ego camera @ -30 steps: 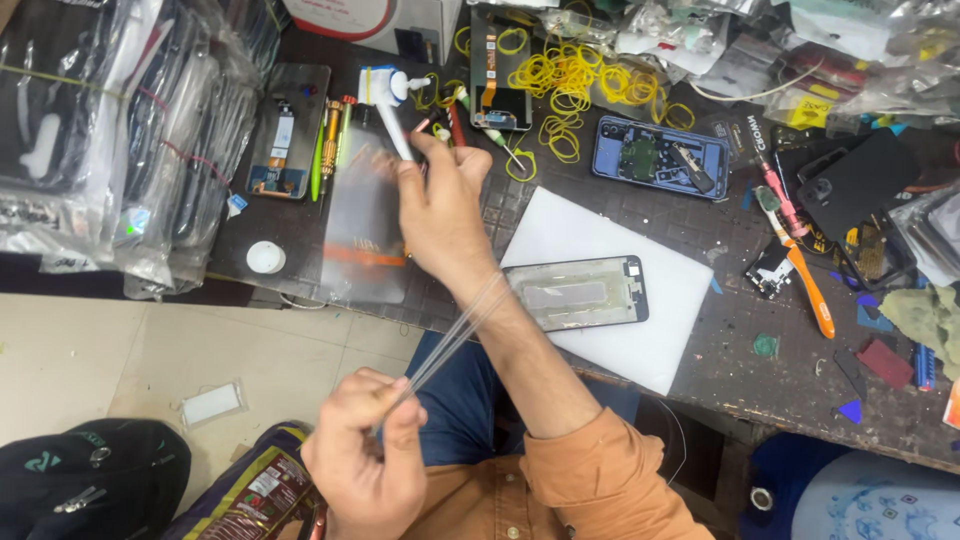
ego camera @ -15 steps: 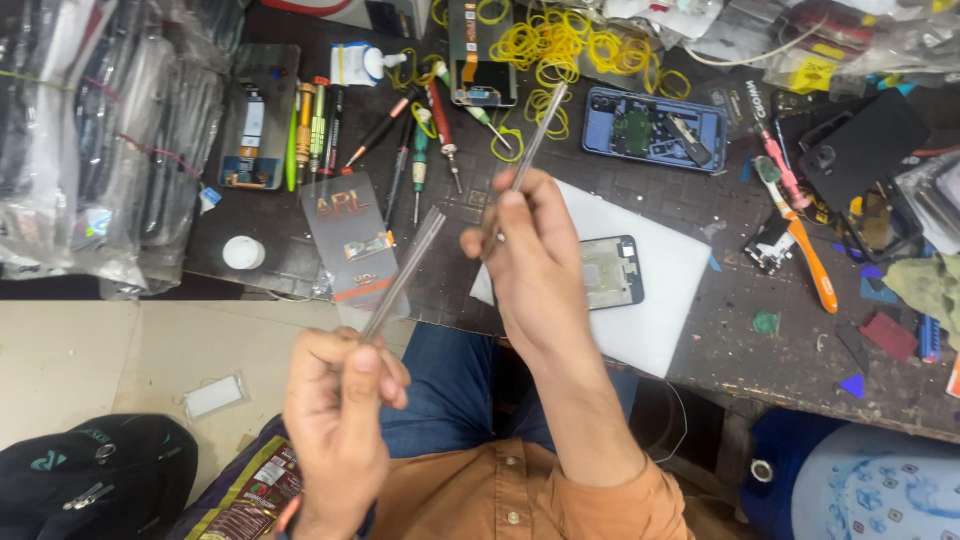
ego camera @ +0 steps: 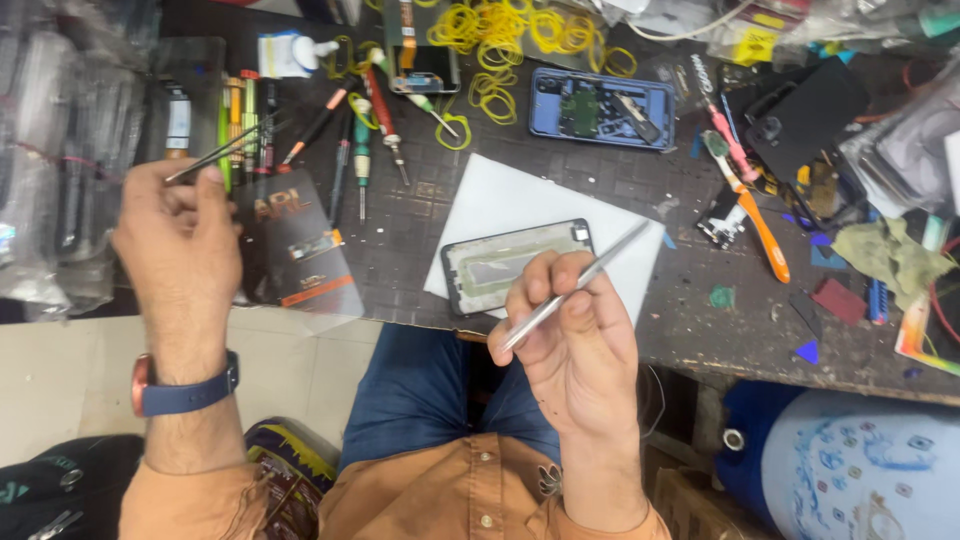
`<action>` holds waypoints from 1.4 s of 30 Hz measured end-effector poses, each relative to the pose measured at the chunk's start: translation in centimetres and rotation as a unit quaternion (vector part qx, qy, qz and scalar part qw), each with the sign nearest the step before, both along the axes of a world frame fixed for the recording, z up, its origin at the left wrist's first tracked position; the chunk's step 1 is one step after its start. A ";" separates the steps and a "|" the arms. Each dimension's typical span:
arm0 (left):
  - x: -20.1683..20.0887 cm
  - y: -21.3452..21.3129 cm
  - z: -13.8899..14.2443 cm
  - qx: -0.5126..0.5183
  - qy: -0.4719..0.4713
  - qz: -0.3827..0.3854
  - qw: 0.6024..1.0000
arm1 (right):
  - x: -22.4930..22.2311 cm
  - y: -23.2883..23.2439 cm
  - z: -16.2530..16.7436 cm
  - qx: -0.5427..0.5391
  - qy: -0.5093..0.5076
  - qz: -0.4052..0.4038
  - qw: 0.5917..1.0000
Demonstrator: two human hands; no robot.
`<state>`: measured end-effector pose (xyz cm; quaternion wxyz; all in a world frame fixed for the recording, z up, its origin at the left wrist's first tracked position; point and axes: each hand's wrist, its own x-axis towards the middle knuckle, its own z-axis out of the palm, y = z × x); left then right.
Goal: The person works on a disassembled smartphone, using a metal spudger to pry and scrape adhesive from the phone's frame. They repeatedly scrape the edges and corners of the device while holding it on a white work mat. The person also briefly handles a small circuit board and a plastic screen protector package.
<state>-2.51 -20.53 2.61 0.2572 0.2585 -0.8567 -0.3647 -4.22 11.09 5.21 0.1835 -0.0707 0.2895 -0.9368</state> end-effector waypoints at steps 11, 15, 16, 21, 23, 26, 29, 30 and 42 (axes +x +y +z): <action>-0.4 11.3 2.5 -0.124 0.033 -0.238 0.963 | -1.4 6.1 -4.9 0.391 0.086 -0.316 0.860; -2.6 14.2 2.0 -0.124 0.007 -0.365 0.923 | -1.8 7.8 -6.4 0.532 0.192 -0.322 0.759; -3.1 14.5 1.9 -0.147 0.003 -0.390 0.909 | -1.8 8.2 -6.7 0.573 0.217 -0.305 0.729; -5.1 16.1 0.9 -0.146 0.014 -0.462 0.874 | -1.1 8.6 -8.4 0.601 0.323 -0.263 0.682; -5.3 16.4 0.3 -0.148 -0.002 -0.469 0.871 | -0.8 8.6 -8.9 0.628 0.355 -0.274 0.636; -5.5 16.5 -0.4 -0.143 -0.013 -0.469 0.871 | -0.6 8.6 -9.5 0.609 0.335 -0.282 0.661; -5.6 16.5 -0.7 -0.126 -0.011 -0.467 0.875 | -0.6 8.6 -9.9 0.604 0.333 -0.284 0.666; -5.7 16.5 -0.8 -0.118 -0.012 -0.465 0.877 | -0.6 8.7 -10.0 0.605 0.333 -0.285 0.665; -5.8 16.3 -0.8 -0.091 -0.023 -0.467 0.879 | -0.9 8.2 -9.5 0.631 0.350 -0.292 0.628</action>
